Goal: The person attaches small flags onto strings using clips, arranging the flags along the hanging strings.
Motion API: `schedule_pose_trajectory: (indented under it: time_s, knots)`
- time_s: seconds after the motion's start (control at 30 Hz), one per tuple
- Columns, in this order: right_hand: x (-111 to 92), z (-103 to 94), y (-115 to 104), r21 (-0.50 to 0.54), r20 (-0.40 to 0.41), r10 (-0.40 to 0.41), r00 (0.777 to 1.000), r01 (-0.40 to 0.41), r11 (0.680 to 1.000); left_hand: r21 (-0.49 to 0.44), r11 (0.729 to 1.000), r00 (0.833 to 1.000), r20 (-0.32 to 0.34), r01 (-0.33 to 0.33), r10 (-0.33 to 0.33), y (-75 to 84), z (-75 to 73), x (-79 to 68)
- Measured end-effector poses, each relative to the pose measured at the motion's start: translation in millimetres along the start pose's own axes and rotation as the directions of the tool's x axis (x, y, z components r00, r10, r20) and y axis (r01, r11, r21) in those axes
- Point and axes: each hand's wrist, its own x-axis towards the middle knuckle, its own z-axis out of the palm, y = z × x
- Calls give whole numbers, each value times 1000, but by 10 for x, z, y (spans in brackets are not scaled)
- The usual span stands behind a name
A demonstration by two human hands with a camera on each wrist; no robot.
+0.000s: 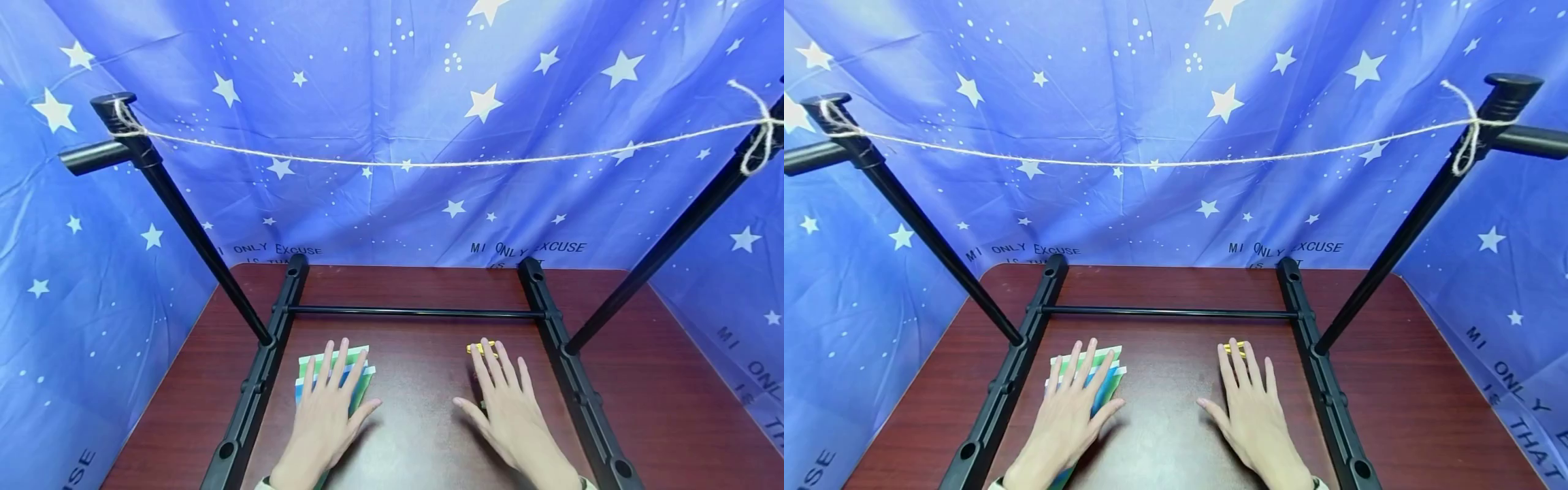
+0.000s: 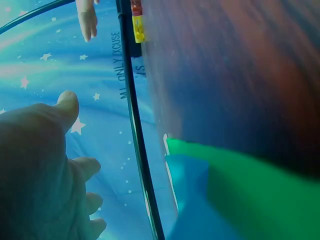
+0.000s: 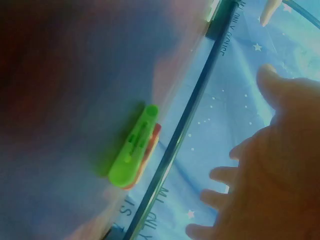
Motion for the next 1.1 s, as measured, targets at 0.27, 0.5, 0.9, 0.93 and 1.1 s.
schedule_pose_trajectory:
  time_s: [0.27,0.5,0.9,0.93,1.1]
  knots:
    - [87,-43,75,31,11,-4,1000,4,1000,-5,1000,1000,26,-15,15,-78,-57,21]
    - [178,-48,137,89,-5,-8,1000,9,996,-24,999,996,83,43,-41,-163,-101,19]
    - [311,-49,309,109,-3,2,1000,-2,994,-148,988,999,-21,47,-50,-336,-119,51]
    - [319,-49,319,110,9,6,1000,-7,994,-149,988,998,-21,50,-53,-346,-121,50]
    - [377,-50,371,95,23,1,1000,-3,995,-182,980,997,0,74,-75,-384,-133,51]
